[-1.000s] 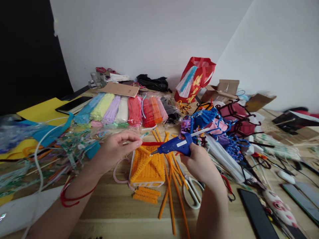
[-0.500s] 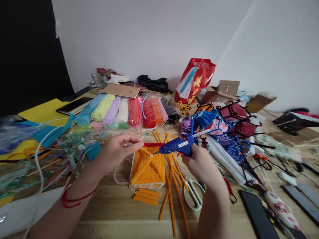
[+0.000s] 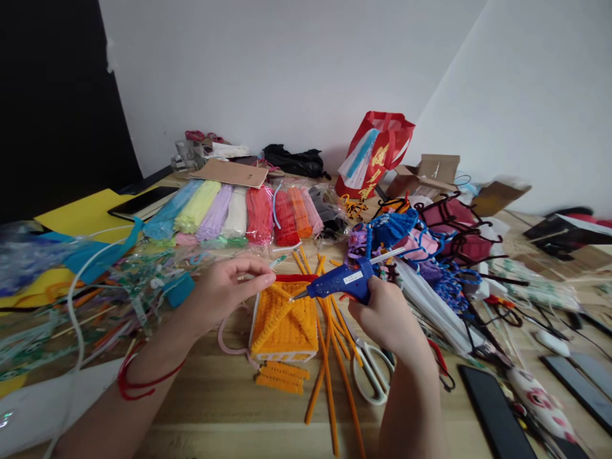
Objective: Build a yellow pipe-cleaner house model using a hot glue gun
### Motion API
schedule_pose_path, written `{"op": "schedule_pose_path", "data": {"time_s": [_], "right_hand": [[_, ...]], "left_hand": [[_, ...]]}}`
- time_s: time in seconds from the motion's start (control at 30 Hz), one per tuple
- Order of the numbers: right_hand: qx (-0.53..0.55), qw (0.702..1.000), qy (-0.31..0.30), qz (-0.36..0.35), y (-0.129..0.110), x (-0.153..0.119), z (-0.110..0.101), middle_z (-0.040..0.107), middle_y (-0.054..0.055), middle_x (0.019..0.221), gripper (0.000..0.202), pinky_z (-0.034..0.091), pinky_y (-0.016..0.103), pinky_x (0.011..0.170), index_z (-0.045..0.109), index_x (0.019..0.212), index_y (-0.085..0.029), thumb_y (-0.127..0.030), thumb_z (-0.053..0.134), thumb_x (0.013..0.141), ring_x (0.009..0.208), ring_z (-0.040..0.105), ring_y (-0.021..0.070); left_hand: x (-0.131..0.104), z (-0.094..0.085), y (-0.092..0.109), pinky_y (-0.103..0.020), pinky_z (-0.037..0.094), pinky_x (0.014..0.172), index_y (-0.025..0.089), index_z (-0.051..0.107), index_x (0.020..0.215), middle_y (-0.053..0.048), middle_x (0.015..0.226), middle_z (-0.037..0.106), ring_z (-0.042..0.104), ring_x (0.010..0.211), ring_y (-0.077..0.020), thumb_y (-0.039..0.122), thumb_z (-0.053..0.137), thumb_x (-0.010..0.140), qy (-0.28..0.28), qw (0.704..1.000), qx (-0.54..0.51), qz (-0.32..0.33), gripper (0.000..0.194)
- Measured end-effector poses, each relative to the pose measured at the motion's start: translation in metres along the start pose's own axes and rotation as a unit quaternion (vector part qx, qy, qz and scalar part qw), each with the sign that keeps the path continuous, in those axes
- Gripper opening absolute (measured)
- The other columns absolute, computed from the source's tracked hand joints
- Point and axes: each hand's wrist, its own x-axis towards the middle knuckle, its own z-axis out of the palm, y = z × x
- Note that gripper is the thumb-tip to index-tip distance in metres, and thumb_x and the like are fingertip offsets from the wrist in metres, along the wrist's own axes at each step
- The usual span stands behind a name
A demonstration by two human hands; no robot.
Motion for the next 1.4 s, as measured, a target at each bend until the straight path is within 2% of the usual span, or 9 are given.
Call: {"op": "schedule_pose_path", "data": {"time_s": [0.27,0.47,0.9,1.4], "right_hand": [[-0.026,0.999,0.015,-0.025,0.0014,0.0014,0.0019,0.045,-0.004,0.050,0.015,0.023,0.024,0.046,0.040,0.060,-0.022,-0.020,0.054,0.065,0.046,0.038,0.0103],[-0.010,0.999,0.011,-0.039,0.0024,0.0014,0.0011,0.050,-0.002,0.053,0.013,0.025,0.024,0.048,0.041,0.061,-0.021,-0.015,0.051,0.067,0.048,0.041,0.0112],[0.013,1.000,-0.012,-0.019,0.0044,0.0004,-0.0004,0.050,-0.002,0.053,0.017,0.025,0.023,0.048,0.039,0.058,-0.021,-0.013,0.051,0.067,0.050,0.041,0.0107],[0.039,0.999,-0.033,-0.014,0.0065,0.0004,-0.0024,0.057,0.000,0.057,0.010,0.028,0.023,0.049,0.045,0.061,-0.020,-0.014,0.051,0.068,0.053,0.047,0.0131]], "left_hand": [[0.0002,-0.0004,-0.0009,-0.030,0.050,0.078,0.021,0.071,0.077,-0.003,0.088,0.070,0.065,0.086,-0.0187,0.040,0.067,0.074,-0.009,1.000,-0.007,-0.004,0.019],[0.0003,-0.0001,-0.0019,-0.030,0.050,0.080,0.020,0.071,0.077,-0.004,0.089,0.071,0.064,0.087,-0.0192,0.040,0.068,0.075,-0.011,1.000,-0.002,0.010,0.020],[0.0005,0.0006,-0.0028,-0.029,0.050,0.077,0.020,0.071,0.078,-0.004,0.089,0.071,0.065,0.087,-0.0187,0.040,0.067,0.075,-0.015,1.000,0.007,0.006,0.021],[0.0005,0.0008,-0.0028,-0.030,0.051,0.077,0.019,0.070,0.077,-0.005,0.089,0.071,0.064,0.086,-0.0190,0.040,0.066,0.075,-0.014,1.000,0.009,0.016,0.021]]}}
